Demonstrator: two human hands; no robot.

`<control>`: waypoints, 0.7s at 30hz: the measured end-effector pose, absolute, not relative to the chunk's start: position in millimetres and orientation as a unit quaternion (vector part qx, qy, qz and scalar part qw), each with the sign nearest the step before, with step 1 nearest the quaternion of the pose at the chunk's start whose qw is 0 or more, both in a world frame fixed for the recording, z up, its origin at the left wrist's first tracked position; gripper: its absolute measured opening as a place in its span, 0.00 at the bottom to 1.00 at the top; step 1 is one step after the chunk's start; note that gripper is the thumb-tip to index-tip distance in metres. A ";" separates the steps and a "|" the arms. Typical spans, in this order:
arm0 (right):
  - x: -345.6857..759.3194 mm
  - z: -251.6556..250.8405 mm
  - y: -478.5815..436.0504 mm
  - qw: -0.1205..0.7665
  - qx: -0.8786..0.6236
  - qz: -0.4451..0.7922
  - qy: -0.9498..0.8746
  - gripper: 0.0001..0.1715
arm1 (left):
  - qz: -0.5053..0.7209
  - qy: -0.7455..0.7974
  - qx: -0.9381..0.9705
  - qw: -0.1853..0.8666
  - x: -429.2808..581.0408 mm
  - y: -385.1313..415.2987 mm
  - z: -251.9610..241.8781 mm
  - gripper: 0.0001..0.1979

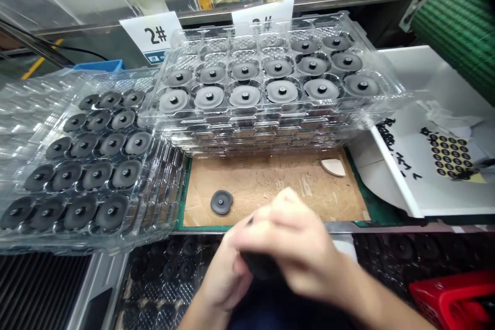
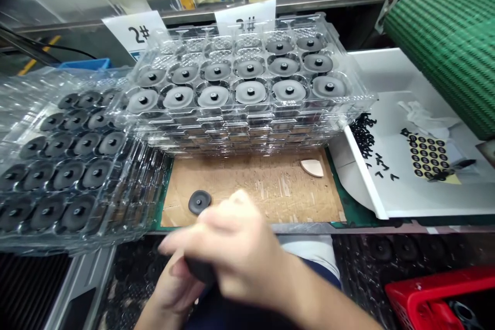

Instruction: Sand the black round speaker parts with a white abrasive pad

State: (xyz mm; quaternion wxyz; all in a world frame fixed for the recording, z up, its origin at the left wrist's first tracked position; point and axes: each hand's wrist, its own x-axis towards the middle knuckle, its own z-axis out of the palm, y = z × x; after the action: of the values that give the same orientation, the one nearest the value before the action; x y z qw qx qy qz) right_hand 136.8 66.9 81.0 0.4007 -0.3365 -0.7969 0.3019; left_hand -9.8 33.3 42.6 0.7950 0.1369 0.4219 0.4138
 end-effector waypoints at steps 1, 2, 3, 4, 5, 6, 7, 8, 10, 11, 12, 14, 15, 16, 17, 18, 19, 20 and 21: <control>142.3 70.9 71.2 0.388 -0.389 0.319 -0.772 0.17 | 0.422 0.414 0.134 0.795 -10.1 34.0 42.2 0.39; 148.2 58.3 74.2 0.369 -0.451 0.331 -0.742 0.16 | 0.435 0.405 0.125 0.794 -10.8 34.6 41.4 0.38; 153.7 43.6 75.0 0.347 -0.508 0.338 -0.713 0.15 | 0.451 0.396 0.111 0.792 -11.7 35.0 40.1 0.37; 158.1 27.5 73.2 0.326 -0.548 0.342 -0.691 0.14 | 0.466 0.388 0.091 0.790 -12.9 35.3 38.3 0.35; 161.2 11.0 68.7 0.308 -0.570 0.347 -0.678 0.14 | 0.481 0.381 0.069 0.786 -14.1 35.6 36.2 0.32; 162.8 -4.9 62.1 0.296 -0.575 0.353 -0.676 0.14 | 0.494 0.377 0.049 0.782 -15.3 36.1 34.0 0.30; 163.1 -19.4 54.2 0.288 -0.573 0.359 -0.678 0.13 | 0.504 0.373 0.033 0.778 -16.3 36.7 32.0 0.28; 162.6 -31.3 46.4 0.279 -0.572 0.367 -0.678 0.12 | 0.512 0.371 0.020 0.774 -16.9 37.6 30.5 0.26; 160.7 -44.2 35.5 0.271 -0.577 0.379 -0.671 0.11 | 0.522 0.372 0.009 0.768 -16.9 40.1 29.5 0.24; 159.8 -44.0 33.9 0.274 -0.583 0.382 -0.663 0.11 | 0.524 0.372 0.010 0.766 -16.2 41.5 30.0 0.23; 158.9 -39.1 35.1 0.282 -0.590 0.382 -0.653 0.11 | 0.524 0.374 0.014 0.765 -15.0 42.8 31.0 0.23; 155.9 -16.5 43.6 0.307 -0.600 0.379 -0.634 0.13 | 0.523 0.377 0.026 0.764 -11.2 44.5 33.2 0.24; 153.1 -0.6 49.1 0.326 -0.599 0.377 -0.626 0.14 | 0.522 0.380 0.036 0.763 -8.9 44.6 33.8 0.24; 149.3 16.5 54.3 0.350 -0.590 0.372 -0.625 0.14 | 0.522 0.381 0.048 0.762 -6.6 44.1 33.9 0.25; 144.5 33.3 58.4 0.377 -0.575 0.365 -0.628 0.15 | 0.521 0.383 0.060 0.761 -4.6 43.0 33.1 0.26; 139.3 48.4 61.2 0.418 -0.539 0.347 -0.644 0.15 | 0.518 0.385 0.070 0.760 -3.1 41.3 31.6 0.27; 134.4 60.9 62.8 0.437 -0.504 0.319 -0.674 0.15 | 0.514 0.389 0.075 0.760 -2.4 39.2 29.4 0.28; 130.3 70.2 63.5 0.439 -0.471 0.305 -0.702 0.14 | 0.510 0.395 0.074 0.761 -2.5 36.9 26.6 0.28; 127.5 76.1 63.9 0.419 -0.444 0.308 -0.730 0.14 | 0.505 0.401 0.069 0.761 -3.2 34.7 23.7 0.28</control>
State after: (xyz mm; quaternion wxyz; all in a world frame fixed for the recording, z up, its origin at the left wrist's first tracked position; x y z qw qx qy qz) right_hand 127.5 63.9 76.1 0.4188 -0.4439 -0.7298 0.3080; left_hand -3.2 34.7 23.7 0.7613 0.0688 0.4012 0.5047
